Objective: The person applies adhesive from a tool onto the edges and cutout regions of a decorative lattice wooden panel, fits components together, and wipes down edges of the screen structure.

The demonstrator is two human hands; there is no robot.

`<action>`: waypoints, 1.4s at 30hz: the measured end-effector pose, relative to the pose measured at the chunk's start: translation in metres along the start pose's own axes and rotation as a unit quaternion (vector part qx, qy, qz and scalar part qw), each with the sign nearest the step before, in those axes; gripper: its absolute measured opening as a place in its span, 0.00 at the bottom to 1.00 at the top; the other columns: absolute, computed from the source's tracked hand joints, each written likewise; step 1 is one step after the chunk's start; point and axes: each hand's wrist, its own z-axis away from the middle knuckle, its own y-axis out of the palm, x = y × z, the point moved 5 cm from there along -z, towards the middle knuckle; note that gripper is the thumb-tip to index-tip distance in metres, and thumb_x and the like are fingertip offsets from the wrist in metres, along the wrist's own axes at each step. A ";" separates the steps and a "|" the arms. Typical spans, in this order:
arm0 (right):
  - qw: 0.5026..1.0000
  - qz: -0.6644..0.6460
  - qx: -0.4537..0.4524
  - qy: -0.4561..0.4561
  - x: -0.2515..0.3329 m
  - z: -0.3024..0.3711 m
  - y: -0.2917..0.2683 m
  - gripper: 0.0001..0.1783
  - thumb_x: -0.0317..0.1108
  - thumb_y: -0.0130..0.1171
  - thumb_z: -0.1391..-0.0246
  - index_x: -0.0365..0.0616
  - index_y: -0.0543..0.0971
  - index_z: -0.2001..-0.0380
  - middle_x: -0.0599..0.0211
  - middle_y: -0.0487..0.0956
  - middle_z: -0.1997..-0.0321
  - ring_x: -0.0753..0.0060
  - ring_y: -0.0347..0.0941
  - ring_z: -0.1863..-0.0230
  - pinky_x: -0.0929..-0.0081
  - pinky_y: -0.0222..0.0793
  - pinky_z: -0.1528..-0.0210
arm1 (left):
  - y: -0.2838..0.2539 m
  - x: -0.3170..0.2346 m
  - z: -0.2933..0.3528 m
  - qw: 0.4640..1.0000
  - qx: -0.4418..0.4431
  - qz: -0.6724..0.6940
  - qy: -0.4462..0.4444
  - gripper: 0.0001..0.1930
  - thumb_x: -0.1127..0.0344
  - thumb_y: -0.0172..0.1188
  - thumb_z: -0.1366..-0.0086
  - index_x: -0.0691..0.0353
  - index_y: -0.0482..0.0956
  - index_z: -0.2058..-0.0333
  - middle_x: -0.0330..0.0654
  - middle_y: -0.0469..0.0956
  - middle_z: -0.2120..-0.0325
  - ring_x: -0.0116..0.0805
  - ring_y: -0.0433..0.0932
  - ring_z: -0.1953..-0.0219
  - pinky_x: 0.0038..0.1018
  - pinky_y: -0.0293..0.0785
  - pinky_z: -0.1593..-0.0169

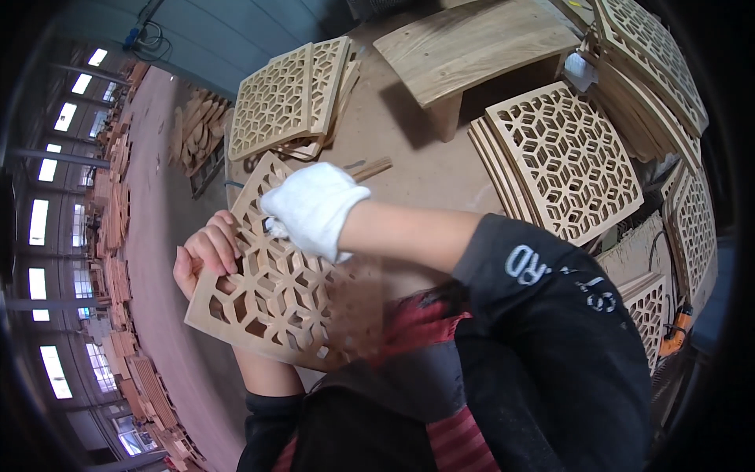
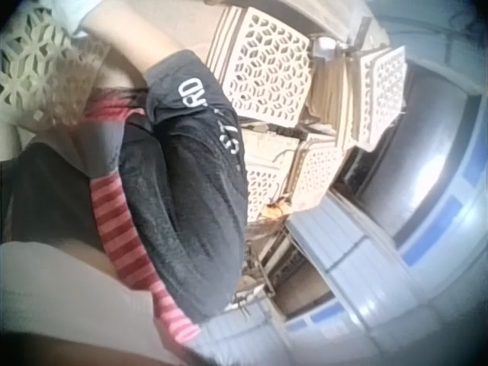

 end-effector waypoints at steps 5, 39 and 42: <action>0.999 0.005 0.034 0.022 -0.007 0.007 -0.002 0.07 0.36 0.59 0.50 0.46 0.81 0.69 0.56 0.82 0.72 0.50 0.81 0.66 0.56 0.75 0.62 | -0.013 -0.003 0.008 0.999 -0.018 0.027 0.031 0.28 0.54 0.32 0.29 0.53 0.68 0.88 0.37 0.71 0.89 0.32 0.64 0.79 0.31 0.59 0.55; 0.998 0.031 0.032 -0.042 0.003 0.004 -0.007 0.07 0.35 0.60 0.50 0.45 0.82 0.72 0.55 0.82 0.72 0.52 0.82 0.67 0.60 0.77 0.64 | 0.025 -0.002 -0.007 0.999 0.010 -0.036 -0.007 0.24 0.55 0.38 0.33 0.54 0.64 0.89 0.37 0.68 0.91 0.31 0.60 0.80 0.29 0.59 0.58; 0.998 0.047 0.031 0.013 -0.020 0.038 -0.025 0.10 0.40 0.60 0.47 0.46 0.82 0.71 0.54 0.82 0.72 0.50 0.81 0.67 0.58 0.75 0.62 | -0.004 -0.004 0.004 1.000 0.006 -0.007 0.020 0.24 0.54 0.37 0.33 0.53 0.65 0.88 0.37 0.70 0.90 0.31 0.61 0.79 0.30 0.58 0.56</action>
